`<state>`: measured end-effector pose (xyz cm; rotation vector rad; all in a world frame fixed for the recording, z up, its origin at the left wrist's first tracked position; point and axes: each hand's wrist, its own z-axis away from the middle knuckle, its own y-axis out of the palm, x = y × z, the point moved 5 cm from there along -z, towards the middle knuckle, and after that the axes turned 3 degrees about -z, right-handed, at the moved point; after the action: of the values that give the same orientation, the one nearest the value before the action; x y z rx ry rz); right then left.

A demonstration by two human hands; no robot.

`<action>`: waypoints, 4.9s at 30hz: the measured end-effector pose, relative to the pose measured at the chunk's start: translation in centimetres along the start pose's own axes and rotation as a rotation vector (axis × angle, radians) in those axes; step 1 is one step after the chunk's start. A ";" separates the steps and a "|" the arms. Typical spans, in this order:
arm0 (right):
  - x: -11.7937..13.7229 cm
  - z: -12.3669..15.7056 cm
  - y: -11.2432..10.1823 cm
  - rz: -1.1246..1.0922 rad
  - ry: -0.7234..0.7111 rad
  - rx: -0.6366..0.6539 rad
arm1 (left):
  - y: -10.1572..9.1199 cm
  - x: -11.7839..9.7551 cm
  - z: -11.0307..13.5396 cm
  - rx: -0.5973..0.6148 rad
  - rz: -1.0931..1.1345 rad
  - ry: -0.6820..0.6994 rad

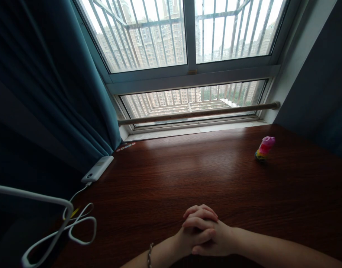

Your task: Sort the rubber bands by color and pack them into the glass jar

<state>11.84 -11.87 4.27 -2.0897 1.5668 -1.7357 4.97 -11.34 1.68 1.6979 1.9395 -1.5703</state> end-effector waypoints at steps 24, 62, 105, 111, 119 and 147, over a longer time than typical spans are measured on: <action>-0.2 0.2 0.2 -0.009 0.008 0.023 | -0.3 -0.6 -0.1 0.002 -0.130 0.051; -0.2 0.2 0.3 0.007 -0.003 0.011 | -0.5 -0.8 -0.4 -0.041 0.151 0.036; -0.1 0.2 0.1 -0.025 -0.007 -0.009 | -0.2 0.0 -0.2 0.061 0.424 -0.108; 0.0 0.1 0.0 -0.018 -0.005 -0.001 | -0.6 -0.3 -0.3 0.062 0.361 -0.107; -0.1 0.2 0.1 -0.017 -0.027 -0.019 | -0.5 -0.2 -0.4 0.049 0.480 -0.112; 8.2 4.1 -2.0 -0.114 0.148 0.259 | -4.8 -7.1 5.4 -0.049 0.302 -0.472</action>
<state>15.28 -18.59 9.86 -2.0002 1.1917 -2.0477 1.06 -19.13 6.77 1.3614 1.4092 -1.6066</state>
